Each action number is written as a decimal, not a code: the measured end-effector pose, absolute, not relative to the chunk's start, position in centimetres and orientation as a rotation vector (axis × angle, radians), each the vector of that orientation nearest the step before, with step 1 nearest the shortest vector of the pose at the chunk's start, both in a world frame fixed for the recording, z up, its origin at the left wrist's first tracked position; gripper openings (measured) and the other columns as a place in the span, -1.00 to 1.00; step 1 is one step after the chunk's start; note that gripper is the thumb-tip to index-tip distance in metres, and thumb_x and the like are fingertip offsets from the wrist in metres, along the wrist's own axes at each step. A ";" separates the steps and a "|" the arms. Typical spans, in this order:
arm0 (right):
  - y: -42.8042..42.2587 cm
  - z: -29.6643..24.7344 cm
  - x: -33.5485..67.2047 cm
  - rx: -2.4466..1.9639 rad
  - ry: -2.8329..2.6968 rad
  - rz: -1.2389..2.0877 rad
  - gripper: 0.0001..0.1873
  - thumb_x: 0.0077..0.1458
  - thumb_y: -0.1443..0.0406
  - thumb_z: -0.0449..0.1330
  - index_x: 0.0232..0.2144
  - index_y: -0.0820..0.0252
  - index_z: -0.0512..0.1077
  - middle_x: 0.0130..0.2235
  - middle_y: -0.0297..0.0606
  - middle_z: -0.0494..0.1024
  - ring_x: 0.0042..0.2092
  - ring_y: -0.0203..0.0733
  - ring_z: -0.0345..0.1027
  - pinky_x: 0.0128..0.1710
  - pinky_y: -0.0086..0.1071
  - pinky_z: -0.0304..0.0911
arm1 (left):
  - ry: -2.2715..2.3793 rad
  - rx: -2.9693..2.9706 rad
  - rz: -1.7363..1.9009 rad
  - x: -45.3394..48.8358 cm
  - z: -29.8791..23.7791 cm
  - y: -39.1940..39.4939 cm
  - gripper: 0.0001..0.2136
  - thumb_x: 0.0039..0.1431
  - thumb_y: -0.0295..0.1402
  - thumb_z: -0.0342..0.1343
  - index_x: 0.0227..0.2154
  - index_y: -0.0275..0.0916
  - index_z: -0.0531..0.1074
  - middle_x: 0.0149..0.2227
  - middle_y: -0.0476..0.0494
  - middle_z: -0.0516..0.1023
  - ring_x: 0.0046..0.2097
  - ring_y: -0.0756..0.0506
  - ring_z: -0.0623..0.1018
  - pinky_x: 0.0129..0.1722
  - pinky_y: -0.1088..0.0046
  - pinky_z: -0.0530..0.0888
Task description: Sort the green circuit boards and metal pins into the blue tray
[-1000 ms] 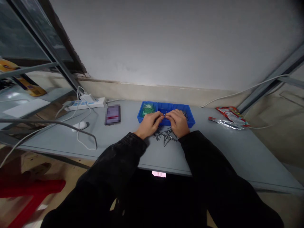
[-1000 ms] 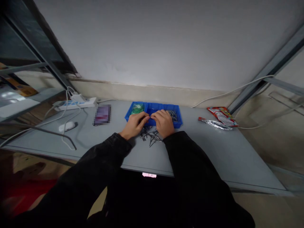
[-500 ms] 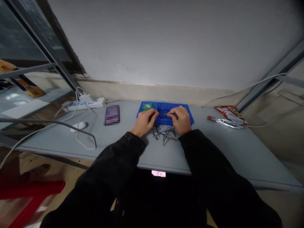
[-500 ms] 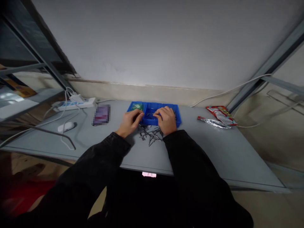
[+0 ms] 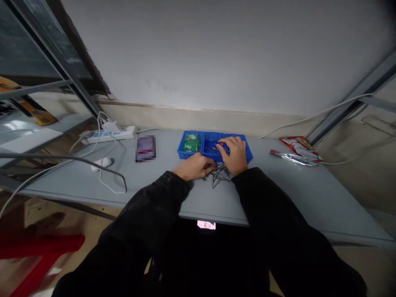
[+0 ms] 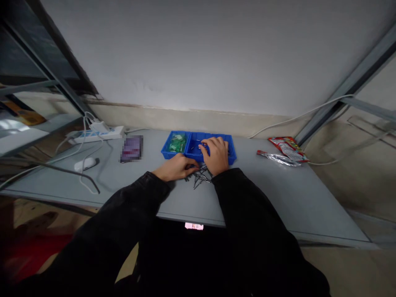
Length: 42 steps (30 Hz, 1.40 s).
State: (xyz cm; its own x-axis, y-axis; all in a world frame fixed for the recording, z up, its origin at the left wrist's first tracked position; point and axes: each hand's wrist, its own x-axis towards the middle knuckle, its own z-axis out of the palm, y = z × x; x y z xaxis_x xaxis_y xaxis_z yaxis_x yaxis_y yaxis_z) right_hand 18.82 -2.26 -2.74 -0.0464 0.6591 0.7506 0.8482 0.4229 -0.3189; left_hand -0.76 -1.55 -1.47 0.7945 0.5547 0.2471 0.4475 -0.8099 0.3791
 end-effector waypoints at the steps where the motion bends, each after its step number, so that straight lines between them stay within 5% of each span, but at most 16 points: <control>1: -2.3 -2.8 18.8 -1.305 -1.775 -0.258 -0.78 0.31 0.14 0.13 -0.20 0.10 0.52 -0.17 -0.18 0.61 -0.08 0.01 0.34 -0.02 -0.11 0.11 | 0.762 2.683 0.491 -0.8 -1.6 -1.4 -0.86 0.28 -0.38 0.16 -0.23 -0.23 0.62 -0.35 -0.11 0.64 -0.39 -0.02 0.55 -0.28 0.44 0.44; 23: -2.4 -2.9 18.8 -1.293 -1.792 -0.233 -0.81 0.31 0.17 0.14 -0.22 0.10 0.51 -0.19 -0.22 0.60 -0.09 -0.01 0.35 -0.03 -0.13 0.12 | 0.785 2.733 0.501 -1.1 -2.1 -1.1 -0.83 0.34 -0.33 0.10 -0.26 -0.23 0.57 -0.41 -0.10 0.57 -0.37 -0.06 0.54 -0.30 0.44 0.40; 33: -3.2 -2.0 18.6 -1.201 -1.870 -0.221 -0.68 0.37 0.16 0.03 -0.37 0.12 0.45 -0.32 -0.25 0.56 -0.18 -0.08 0.30 -0.14 -0.19 0.09 | 1.039 2.620 0.888 -1.0 -1.3 -1.6 -0.79 0.44 -0.26 -0.05 -0.11 -0.25 0.43 -0.48 -0.01 0.47 -0.49 -0.02 0.44 -0.37 0.46 0.36; 42: -3.3 -2.1 18.4 -1.061 -1.947 -0.130 -0.73 0.37 0.23 0.02 -0.29 0.13 0.47 -0.28 -0.21 0.56 -0.17 -0.06 0.32 -0.10 -0.17 0.22 | 1.116 2.490 1.099 -1.1 -1.1 -1.6 -0.79 0.43 -0.25 -0.03 -0.11 -0.26 0.42 -0.53 0.02 0.43 -0.53 0.02 0.39 -0.39 0.48 0.34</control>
